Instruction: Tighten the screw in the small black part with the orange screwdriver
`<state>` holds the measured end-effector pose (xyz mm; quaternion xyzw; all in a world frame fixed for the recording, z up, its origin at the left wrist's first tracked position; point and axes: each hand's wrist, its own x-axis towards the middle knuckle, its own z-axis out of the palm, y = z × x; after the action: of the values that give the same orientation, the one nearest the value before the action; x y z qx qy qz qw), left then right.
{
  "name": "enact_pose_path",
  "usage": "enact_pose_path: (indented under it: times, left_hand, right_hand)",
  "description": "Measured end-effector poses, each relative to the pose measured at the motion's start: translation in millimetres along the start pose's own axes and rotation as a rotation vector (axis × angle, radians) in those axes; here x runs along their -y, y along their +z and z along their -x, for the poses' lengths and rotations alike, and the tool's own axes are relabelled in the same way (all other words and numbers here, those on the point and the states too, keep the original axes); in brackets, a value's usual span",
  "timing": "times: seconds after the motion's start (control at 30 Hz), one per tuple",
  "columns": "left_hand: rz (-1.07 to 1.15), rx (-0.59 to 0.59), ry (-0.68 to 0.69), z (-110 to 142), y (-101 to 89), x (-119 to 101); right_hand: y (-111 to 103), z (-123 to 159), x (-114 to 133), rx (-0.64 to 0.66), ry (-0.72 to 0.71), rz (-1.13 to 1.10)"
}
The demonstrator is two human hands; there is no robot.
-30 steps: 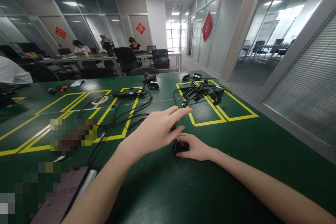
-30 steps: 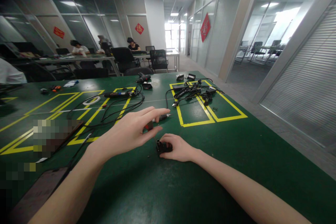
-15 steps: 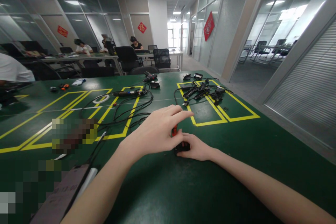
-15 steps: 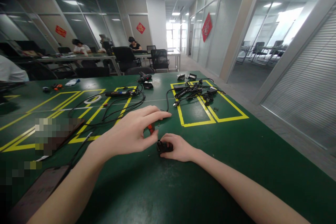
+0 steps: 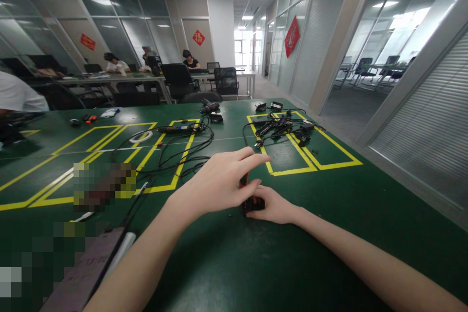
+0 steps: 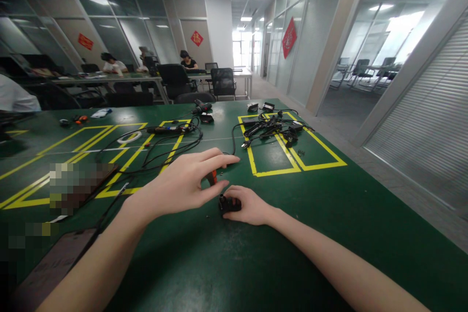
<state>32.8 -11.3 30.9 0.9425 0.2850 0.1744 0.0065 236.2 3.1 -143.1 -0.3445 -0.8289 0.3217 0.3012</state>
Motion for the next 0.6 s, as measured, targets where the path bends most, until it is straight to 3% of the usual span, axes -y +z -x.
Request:
enact_pose_path:
  times: [0.6]
  left_hand:
    - [-0.051, -0.01, 0.028, -0.1, 1.2, -0.2]
  right_hand:
    - [-1.7, 1.9, 2.1, 0.029, 0.042, 0.025]
